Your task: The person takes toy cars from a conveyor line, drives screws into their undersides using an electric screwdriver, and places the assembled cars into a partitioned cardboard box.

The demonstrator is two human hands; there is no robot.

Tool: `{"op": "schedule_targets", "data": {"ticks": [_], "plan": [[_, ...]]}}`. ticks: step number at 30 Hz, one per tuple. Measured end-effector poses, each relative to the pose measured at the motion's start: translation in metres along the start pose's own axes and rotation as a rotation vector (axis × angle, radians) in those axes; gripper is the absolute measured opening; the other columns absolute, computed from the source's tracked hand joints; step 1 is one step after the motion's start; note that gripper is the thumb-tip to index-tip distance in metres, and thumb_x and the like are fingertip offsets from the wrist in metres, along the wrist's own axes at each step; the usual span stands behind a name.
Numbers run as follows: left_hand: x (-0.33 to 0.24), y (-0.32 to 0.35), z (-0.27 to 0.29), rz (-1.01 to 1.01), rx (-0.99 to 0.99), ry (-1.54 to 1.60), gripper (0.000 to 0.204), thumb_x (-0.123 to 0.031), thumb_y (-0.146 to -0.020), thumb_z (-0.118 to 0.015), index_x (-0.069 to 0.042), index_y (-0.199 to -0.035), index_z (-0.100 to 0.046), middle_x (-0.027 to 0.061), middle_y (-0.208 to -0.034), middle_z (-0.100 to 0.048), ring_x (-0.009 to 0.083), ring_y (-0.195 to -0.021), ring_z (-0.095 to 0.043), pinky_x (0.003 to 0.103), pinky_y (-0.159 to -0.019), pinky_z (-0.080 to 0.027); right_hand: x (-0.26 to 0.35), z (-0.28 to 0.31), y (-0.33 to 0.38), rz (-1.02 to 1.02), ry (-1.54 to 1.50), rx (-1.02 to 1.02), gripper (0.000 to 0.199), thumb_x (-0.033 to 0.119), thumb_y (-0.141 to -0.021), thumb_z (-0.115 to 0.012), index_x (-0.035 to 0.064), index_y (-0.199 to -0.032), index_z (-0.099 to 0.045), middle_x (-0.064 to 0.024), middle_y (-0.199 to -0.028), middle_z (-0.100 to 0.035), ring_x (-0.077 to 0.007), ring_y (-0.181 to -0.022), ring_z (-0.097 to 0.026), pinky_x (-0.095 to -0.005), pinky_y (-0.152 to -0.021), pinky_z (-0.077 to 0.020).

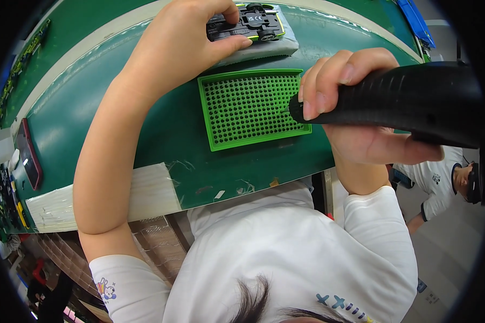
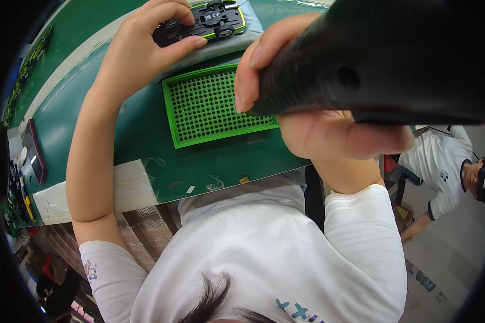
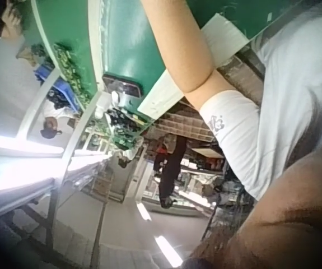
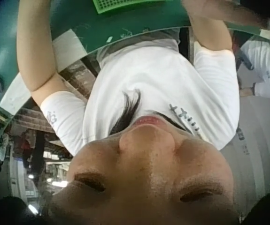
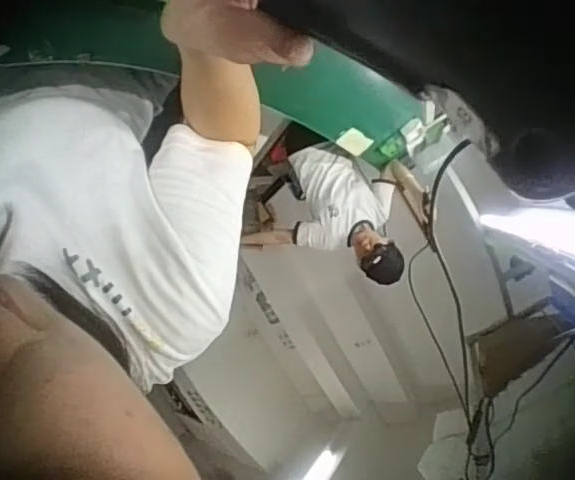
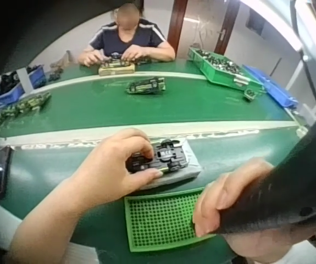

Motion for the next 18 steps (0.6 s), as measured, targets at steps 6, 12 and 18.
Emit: {"op": "schedule_targets", "data": {"ticks": [6,12,18], "plan": [[-0.022,0.003,0.017,0.000,-0.193,0.051,0.028,-0.022,-0.084,-0.071,0.003,-0.095,-0.063,0.0207,-0.109,-0.060,0.0316,-0.105,-0.058,0.035,-0.089,-0.045,0.003,-0.003,0.002,-0.028,0.054,-0.002,0.107,0.099,-0.058,-0.038,0.0026,-0.104,-0.048,-0.0102,-0.079,-0.058,-0.0188,-0.063,-0.058,-0.0315,-0.059,-0.0475],[-0.014,0.016,0.015,0.072,-0.348,0.047,0.026,-0.022,-0.088,-0.067,0.002,-0.095,-0.063,0.0188,-0.107,-0.060,0.0305,-0.099,-0.060,0.034,-0.088,-0.046,0.004,0.000,0.006,-0.011,0.072,-0.011,0.109,0.100,-0.056,-0.037,0.0021,-0.102,-0.049,-0.0108,-0.079,-0.059,-0.0194,-0.063,-0.058,-0.0318,-0.060,-0.0477],[0.039,0.059,-0.006,0.103,-0.314,0.004,0.077,-0.042,-0.073,-0.080,0.000,-0.130,-0.048,0.0174,-0.127,-0.055,0.0316,-0.118,-0.053,0.040,-0.101,-0.041,0.003,-0.006,0.002,-0.013,0.049,-0.043,0.108,0.099,-0.056,-0.037,0.0023,-0.103,-0.049,-0.0105,-0.079,-0.058,-0.0191,-0.064,-0.058,-0.0319,-0.060,-0.0477]]}}
Point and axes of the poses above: each hand's wrist, its own y-axis away from the middle knuckle, its own z-axis out of the back of the hand, x = y × z, the point moved 1 cm from there along -y, towards the middle knuckle
